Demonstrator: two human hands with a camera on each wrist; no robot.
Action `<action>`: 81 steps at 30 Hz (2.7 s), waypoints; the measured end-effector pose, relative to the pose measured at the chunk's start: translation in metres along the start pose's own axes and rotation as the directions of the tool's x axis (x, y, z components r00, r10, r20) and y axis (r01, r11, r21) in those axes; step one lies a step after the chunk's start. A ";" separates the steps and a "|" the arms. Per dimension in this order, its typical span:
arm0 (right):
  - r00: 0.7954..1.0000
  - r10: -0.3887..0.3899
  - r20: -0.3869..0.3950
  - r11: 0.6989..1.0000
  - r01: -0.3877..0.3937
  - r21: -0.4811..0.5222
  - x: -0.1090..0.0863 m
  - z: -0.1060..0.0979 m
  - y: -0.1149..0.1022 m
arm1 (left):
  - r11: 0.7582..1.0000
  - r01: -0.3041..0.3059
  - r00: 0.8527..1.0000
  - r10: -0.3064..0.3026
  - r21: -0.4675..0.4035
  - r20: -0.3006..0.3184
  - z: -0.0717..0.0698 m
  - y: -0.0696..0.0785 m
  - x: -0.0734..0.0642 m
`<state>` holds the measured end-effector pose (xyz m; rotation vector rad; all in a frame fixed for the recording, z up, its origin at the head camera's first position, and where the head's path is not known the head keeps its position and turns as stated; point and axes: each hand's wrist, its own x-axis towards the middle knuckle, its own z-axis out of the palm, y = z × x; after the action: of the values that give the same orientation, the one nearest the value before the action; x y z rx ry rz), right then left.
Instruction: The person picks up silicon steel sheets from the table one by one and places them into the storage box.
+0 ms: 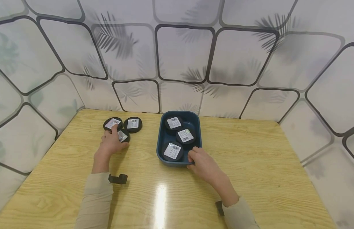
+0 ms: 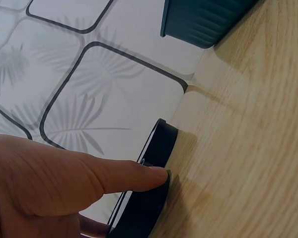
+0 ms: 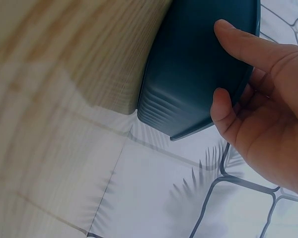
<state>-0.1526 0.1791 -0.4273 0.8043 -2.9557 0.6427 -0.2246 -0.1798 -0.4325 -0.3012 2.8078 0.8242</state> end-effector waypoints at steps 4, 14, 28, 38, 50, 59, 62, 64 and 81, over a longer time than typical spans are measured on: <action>1.000 0.004 0.002 1.000 -0.003 -0.003 0.001 0.001 0.000 | 1.000 0.004 1.000 -0.004 0.002 -0.002 0.001 -0.001 0.001; 1.000 0.001 -0.001 1.000 -0.001 -0.004 0.000 0.001 0.000 | 1.000 0.005 1.000 -0.005 -0.002 -0.008 0.001 -0.001 0.002; 1.000 0.011 0.006 1.000 -0.011 -0.009 0.001 0.001 0.000 | 1.000 0.005 1.000 -0.005 -0.003 -0.003 0.002 -0.005 0.004; 1.000 0.015 0.007 1.000 -0.015 -0.016 0.001 0.001 0.002 | 1.000 -0.012 1.000 0.012 -0.013 0.026 -0.004 -0.008 0.004; 1.000 0.021 0.011 1.000 -0.021 -0.005 0.002 0.003 0.003 | 1.000 -0.024 0.999 0.024 -0.012 0.042 -0.008 -0.006 0.004; 1.000 0.012 0.000 1.000 -0.012 -0.012 0.003 0.002 0.004 | 0.996 -0.055 0.996 0.050 0.067 0.076 -0.013 0.000 0.001; 1.000 0.010 0.006 1.000 -0.010 -0.013 0.002 0.002 0.004 | 0.994 -0.064 0.995 0.057 0.084 0.081 -0.013 0.000 0.001; 1.000 0.012 0.014 1.000 -0.012 -0.012 0.002 0.001 0.004 | 0.993 -0.067 0.995 0.060 0.092 0.080 -0.012 -0.001 -0.001; 1.000 0.018 0.017 1.000 -0.018 -0.007 0.000 0.000 0.003 | 0.993 -0.084 0.996 0.081 0.089 0.040 -0.007 -0.004 -0.004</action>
<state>-0.1541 0.1816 -0.4285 0.7873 -2.9821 0.6299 -0.2208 -0.1858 -0.4280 -0.1555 2.8296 0.7092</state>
